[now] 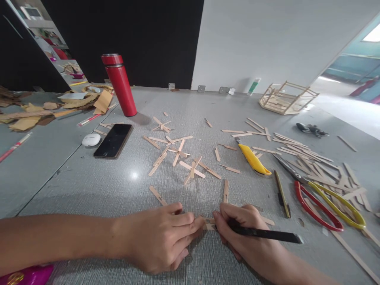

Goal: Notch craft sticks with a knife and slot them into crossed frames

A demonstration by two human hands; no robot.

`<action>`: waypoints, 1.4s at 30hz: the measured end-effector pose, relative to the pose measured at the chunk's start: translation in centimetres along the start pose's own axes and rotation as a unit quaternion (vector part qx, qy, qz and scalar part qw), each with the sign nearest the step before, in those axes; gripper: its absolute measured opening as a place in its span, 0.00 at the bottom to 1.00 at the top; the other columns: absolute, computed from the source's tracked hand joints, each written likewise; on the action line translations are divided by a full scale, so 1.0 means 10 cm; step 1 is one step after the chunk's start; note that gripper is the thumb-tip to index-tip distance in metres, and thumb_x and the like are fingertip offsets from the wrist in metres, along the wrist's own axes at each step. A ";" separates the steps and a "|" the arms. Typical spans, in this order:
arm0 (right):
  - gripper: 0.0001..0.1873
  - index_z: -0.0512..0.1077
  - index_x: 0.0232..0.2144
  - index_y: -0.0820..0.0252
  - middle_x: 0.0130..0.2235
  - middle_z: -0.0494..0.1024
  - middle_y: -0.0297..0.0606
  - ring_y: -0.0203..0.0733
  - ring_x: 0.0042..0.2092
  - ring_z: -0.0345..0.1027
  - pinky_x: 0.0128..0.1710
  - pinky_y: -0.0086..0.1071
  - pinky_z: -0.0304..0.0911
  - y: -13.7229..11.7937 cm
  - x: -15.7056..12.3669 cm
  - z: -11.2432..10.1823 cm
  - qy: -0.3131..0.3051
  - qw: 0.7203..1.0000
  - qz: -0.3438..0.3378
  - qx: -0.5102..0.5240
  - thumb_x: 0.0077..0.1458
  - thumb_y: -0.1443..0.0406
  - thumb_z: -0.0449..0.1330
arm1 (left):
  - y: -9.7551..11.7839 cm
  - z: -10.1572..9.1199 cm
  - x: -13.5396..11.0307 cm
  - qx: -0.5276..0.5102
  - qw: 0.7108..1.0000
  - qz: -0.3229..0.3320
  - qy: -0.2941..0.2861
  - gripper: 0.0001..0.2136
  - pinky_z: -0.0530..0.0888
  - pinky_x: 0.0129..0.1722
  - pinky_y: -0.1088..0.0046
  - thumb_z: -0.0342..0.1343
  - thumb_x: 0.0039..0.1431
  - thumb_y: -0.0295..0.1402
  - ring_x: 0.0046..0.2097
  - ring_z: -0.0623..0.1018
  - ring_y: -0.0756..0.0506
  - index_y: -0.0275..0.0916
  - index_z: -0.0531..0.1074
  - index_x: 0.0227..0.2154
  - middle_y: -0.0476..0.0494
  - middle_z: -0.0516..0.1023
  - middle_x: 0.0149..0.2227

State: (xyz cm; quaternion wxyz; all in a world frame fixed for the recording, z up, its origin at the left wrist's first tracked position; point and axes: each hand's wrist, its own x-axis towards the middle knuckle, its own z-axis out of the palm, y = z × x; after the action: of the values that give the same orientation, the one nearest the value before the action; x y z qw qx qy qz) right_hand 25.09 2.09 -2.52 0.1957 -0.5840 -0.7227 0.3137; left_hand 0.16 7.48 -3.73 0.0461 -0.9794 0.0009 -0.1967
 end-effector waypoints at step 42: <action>0.25 0.48 0.21 0.53 0.17 0.51 0.23 0.35 0.21 0.48 0.26 0.32 0.50 0.02 0.03 0.00 0.005 0.998 -0.037 -0.044 0.71 0.59 0.50 | 0.01 -0.02 0.00 0.002 1.000 -0.003 -0.015 0.17 0.73 0.44 0.62 0.51 0.68 0.29 0.50 0.77 0.38 0.21 0.77 0.51 0.26 0.79 0.55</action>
State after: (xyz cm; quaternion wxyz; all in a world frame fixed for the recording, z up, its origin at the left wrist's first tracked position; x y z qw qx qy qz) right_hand 25.12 2.42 -2.65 0.1853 -0.5661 -0.7560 0.2714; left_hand 0.06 7.36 -3.56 0.0479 -0.9820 -0.0030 -0.1826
